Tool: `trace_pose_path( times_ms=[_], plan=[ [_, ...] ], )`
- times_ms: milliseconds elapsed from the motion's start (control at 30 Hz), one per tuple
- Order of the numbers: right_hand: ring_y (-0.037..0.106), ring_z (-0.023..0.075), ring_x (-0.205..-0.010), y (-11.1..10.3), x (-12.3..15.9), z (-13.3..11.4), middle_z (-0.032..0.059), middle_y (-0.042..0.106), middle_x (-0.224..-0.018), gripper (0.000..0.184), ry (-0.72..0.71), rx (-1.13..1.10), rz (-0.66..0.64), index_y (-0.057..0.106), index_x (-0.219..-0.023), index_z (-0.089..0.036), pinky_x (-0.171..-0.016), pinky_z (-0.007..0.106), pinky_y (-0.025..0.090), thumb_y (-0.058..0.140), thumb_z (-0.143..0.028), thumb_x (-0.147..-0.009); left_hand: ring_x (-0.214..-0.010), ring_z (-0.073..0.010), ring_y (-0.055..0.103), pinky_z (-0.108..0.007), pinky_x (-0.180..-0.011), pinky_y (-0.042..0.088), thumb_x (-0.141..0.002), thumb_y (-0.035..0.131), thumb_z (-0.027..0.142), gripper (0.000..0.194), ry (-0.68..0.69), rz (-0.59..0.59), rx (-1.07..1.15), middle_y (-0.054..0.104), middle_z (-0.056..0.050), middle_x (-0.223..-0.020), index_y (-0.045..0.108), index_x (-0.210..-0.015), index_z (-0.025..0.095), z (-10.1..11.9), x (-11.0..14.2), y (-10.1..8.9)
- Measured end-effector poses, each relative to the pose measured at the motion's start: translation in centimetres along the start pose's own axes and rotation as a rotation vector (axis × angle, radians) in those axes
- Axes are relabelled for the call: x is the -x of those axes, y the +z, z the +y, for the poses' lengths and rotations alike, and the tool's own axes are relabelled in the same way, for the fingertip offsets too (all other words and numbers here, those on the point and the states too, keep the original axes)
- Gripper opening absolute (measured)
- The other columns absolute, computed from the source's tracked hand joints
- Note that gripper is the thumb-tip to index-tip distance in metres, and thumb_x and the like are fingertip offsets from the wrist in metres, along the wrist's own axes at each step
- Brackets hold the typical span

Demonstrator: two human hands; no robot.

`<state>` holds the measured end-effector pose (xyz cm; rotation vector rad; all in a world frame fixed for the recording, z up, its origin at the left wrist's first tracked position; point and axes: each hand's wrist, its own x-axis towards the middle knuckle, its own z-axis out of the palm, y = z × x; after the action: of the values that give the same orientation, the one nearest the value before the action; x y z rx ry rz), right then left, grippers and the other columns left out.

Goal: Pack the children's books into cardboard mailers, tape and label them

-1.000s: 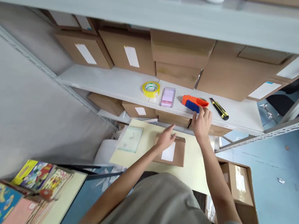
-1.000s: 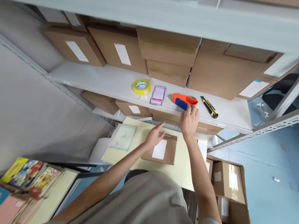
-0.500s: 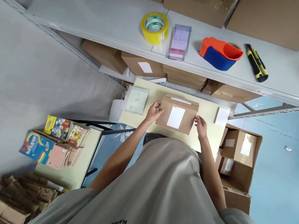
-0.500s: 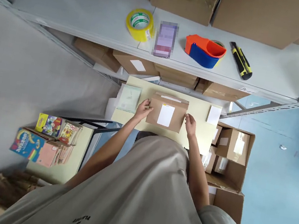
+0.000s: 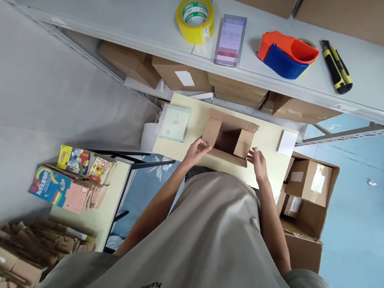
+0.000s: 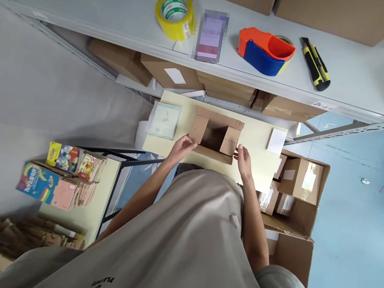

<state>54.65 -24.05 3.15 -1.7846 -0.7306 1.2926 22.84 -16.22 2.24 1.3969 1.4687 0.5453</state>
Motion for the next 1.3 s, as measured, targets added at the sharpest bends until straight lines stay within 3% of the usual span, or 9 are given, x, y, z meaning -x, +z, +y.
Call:
trace_pose_path(
  times_ms=[167,333,500,700,800,900,1000,1133,1300],
  plan=[
    [0.081,0.0428,-0.127,2.3,0.0,0.4,0.0340,0.056,-0.176,0.126,-0.071,0.341,0.090,0.044,-0.174,-0.019,-0.113,0.063,0.066,0.077,-0.101,-0.084,-0.185,-0.0431,0.032,-0.060,-0.146,0.039,-0.084,0.090,0.012,0.111,0.152,-0.085,-0.173,0.035,-0.021,-0.195,0.043,-0.184,0.025,-0.6,0.8,0.5],
    [0.081,0.0512,-0.122,5.1,-0.3,0.3,0.0397,0.039,-0.180,0.130,-0.200,0.657,0.184,0.025,-0.184,-0.015,-0.100,0.066,0.068,0.077,-0.090,-0.091,-0.188,-0.0531,-0.002,-0.078,-0.150,0.017,-0.081,0.089,0.009,0.124,0.175,-0.013,-0.220,0.018,-0.027,-0.200,0.029,-0.189,0.018,-0.3,0.7,3.6],
    [0.076,0.0500,-0.131,5.4,-0.3,0.2,0.0377,0.045,-0.174,0.096,-0.229,0.729,0.154,0.029,-0.178,-0.011,-0.100,0.067,0.069,0.063,-0.058,-0.101,-0.185,-0.0500,0.027,-0.069,-0.149,0.031,-0.092,0.091,0.028,0.114,0.053,0.237,-0.176,0.035,-0.033,-0.193,0.031,-0.187,0.012,0.9,-0.5,6.2],
    [0.080,0.0346,-0.113,2.2,-0.2,2.3,0.0251,0.070,-0.150,0.060,-0.148,0.274,0.223,0.044,-0.153,-0.024,-0.105,0.058,0.067,0.058,-0.060,-0.107,-0.156,-0.0444,0.071,-0.054,-0.137,0.053,-0.103,0.078,0.030,0.087,-0.059,0.312,-0.126,0.071,-0.028,-0.168,0.047,-0.182,0.011,1.9,-1.7,4.8],
    [0.081,0.0309,-0.105,0.4,0.2,3.7,0.0202,0.074,-0.139,0.056,-0.110,0.173,0.321,0.046,-0.149,-0.026,-0.094,0.051,0.069,0.057,-0.064,-0.108,-0.168,-0.0340,0.062,-0.048,-0.141,0.049,-0.112,0.061,0.026,0.075,-0.008,0.414,-0.036,0.059,-0.022,-0.182,0.043,-0.184,0.017,1.8,-1.4,3.2],
    [0.081,0.0317,-0.109,-0.7,0.7,4.4,0.0214,0.073,-0.138,0.065,-0.105,0.234,0.428,0.051,-0.148,-0.022,-0.094,0.049,0.068,0.067,-0.066,-0.102,-0.188,-0.0374,0.025,-0.060,-0.152,0.028,-0.104,0.066,0.015,0.086,0.025,0.538,-0.131,0.029,-0.022,-0.198,0.038,-0.186,0.017,1.9,-0.8,2.0],
    [0.076,0.0345,-0.118,-1.2,1.1,4.1,0.0245,0.071,-0.140,0.059,-0.159,0.365,0.463,0.066,-0.138,-0.019,-0.099,0.052,0.068,0.069,-0.064,-0.101,-0.188,-0.0418,0.019,-0.070,-0.153,0.017,-0.095,0.068,0.004,0.077,0.044,0.473,-0.257,0.035,-0.020,-0.196,0.061,-0.171,0.019,2.2,-0.5,1.8],
    [0.071,0.0381,-0.123,-0.8,1.3,3.2,0.0216,0.078,-0.125,0.050,-0.222,0.516,0.323,0.082,-0.117,-0.020,-0.113,0.060,0.063,0.062,-0.066,-0.108,-0.167,-0.0418,0.054,-0.067,-0.147,0.034,-0.101,0.064,0.010,0.055,0.008,0.324,-0.222,0.070,-0.022,-0.164,0.075,-0.154,0.019,2.0,-0.5,2.7],
    [0.078,0.0349,-0.102,0.5,1.2,2.7,0.0241,0.082,-0.127,0.063,-0.187,0.561,0.181,0.086,-0.127,-0.014,-0.109,0.058,0.063,0.053,-0.065,-0.112,-0.144,-0.0359,0.071,-0.054,-0.135,0.054,-0.100,0.058,0.005,0.061,0.017,0.280,-0.154,0.077,-0.019,-0.156,0.074,-0.158,0.018,0.7,-0.8,2.9]
  ],
)
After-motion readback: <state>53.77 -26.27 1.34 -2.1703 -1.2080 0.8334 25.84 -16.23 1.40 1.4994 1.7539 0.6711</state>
